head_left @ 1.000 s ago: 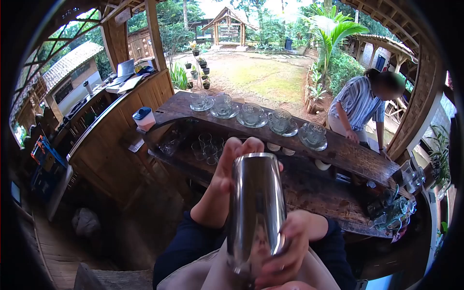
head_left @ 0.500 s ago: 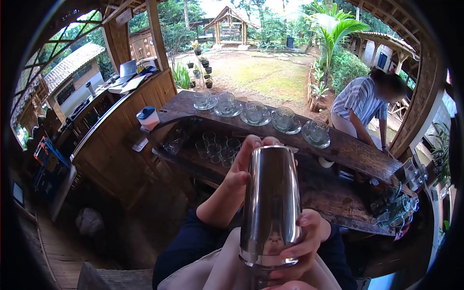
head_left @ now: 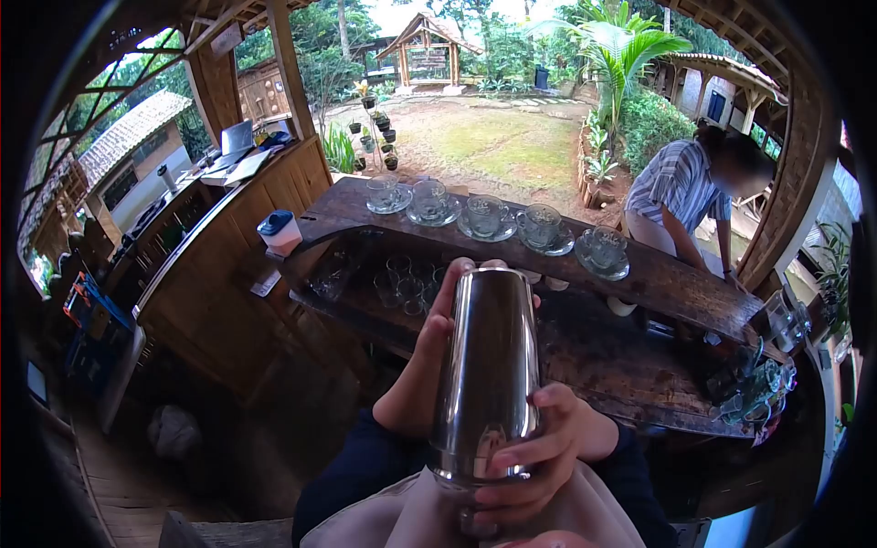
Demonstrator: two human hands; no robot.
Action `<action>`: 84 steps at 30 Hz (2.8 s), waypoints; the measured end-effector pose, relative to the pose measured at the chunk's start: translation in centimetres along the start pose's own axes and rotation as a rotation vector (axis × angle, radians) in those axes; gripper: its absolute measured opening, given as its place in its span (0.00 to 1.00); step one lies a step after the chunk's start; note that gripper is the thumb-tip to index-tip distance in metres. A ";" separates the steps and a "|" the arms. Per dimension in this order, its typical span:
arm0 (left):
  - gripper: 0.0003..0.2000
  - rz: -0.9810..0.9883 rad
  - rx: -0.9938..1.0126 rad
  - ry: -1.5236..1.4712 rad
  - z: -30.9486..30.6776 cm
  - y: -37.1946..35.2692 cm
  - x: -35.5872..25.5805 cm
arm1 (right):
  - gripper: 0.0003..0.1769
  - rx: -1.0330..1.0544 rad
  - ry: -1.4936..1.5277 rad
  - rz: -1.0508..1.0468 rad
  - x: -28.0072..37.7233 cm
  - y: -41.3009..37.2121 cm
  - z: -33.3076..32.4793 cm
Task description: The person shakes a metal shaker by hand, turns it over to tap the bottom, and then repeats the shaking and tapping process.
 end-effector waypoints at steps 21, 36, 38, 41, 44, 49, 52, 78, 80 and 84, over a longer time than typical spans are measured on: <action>0.23 -0.390 -0.530 -0.296 -13.0 -3.0 -2.1 | 0.25 0.089 0.088 0.856 -4.7 -6.6 2.7; 0.21 -0.389 -0.468 -0.229 -8.0 -2.1 0.9 | 0.21 0.126 0.045 0.604 -2.9 -5.6 -1.3; 0.19 -0.349 -0.823 -0.169 -9.0 -1.8 3.1 | 0.22 0.126 0.027 0.826 -4.3 -6.7 -0.8; 0.18 -0.237 -0.854 0.012 -7.6 -1.5 3.5 | 0.24 -0.003 -0.013 1.026 -4.1 -5.1 -2.0; 0.26 -0.476 -0.553 -0.166 -0.3 1.7 1.6 | 0.22 0.097 -0.014 0.385 -0.7 -1.3 -3.4; 0.30 -0.332 -0.158 -0.109 -1.8 0.3 2.8 | 0.19 0.007 -0.038 0.167 -1.0 -2.9 -3.0; 0.29 -0.389 -0.478 -0.153 -9.2 -1.1 5.7 | 0.27 0.278 -0.028 0.526 -4.8 -7.1 -3.9; 0.39 1.101 0.298 1.297 1.4 1.6 3.2 | 0.35 -0.219 1.015 0.624 -6.9 -3.8 0.3; 0.40 0.900 0.172 1.616 -1.3 0.2 2.1 | 0.34 -0.157 0.735 1.085 -7.6 -6.9 0.9; 0.39 0.606 0.000 1.888 -2.8 1.3 2.1 | 0.36 -0.349 1.330 1.591 -9.8 -16.5 2.9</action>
Point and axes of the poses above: each hand's wrist, its own y-axis towards the middle knuckle, its own z-axis out of the palm, x = y × z, the point moved 1 cm from there along y, towards the middle knuckle, and after that the axes turned 5 degrees about z, right-handed, at the moved point
